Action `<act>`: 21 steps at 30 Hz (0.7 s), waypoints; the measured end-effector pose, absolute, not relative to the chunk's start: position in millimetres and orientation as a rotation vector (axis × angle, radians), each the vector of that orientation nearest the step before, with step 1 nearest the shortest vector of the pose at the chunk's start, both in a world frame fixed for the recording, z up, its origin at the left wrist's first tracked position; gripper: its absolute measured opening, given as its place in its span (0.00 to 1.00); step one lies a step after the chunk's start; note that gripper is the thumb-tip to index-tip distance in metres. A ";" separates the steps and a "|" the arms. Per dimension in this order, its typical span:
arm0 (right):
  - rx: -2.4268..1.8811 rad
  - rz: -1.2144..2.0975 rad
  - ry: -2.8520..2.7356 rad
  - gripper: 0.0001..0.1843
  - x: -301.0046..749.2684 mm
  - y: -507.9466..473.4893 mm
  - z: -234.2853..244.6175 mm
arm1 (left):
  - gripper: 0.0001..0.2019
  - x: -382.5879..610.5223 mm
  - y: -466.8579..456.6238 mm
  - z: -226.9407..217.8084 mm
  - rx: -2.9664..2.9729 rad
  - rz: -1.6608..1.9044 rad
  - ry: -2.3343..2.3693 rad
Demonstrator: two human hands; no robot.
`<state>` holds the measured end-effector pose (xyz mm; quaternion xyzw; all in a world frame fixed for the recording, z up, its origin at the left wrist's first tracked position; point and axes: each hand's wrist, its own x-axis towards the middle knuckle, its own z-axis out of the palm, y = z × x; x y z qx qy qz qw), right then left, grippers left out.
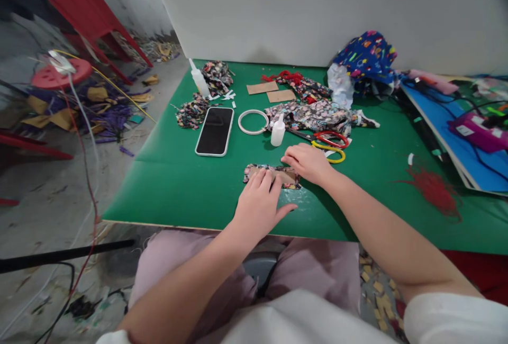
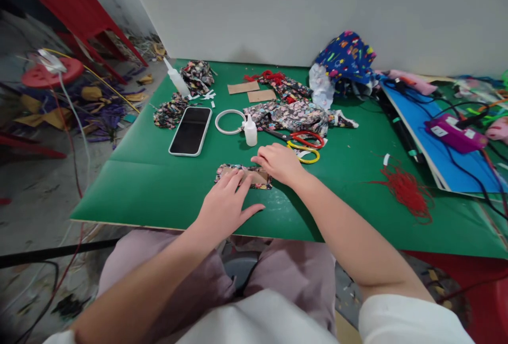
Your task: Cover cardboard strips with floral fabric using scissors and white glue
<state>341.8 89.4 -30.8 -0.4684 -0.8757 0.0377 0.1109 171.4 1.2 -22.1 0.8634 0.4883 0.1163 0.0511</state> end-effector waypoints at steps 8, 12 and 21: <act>-1.170 0.101 -2.551 0.18 346.6 93.3 -38.8 | 0.32 170.5 -2.8 -20.3 2.639 0.333 1.467; -1.190 0.135 -2.539 0.17 346.8 95.4 -42.2 | 0.32 170.1 -2.9 -21.5 2.656 0.343 1.459; -1.225 0.139 -2.523 0.16 345.4 94.0 -41.5 | 0.33 169.5 -2.7 -20.3 2.651 0.292 1.446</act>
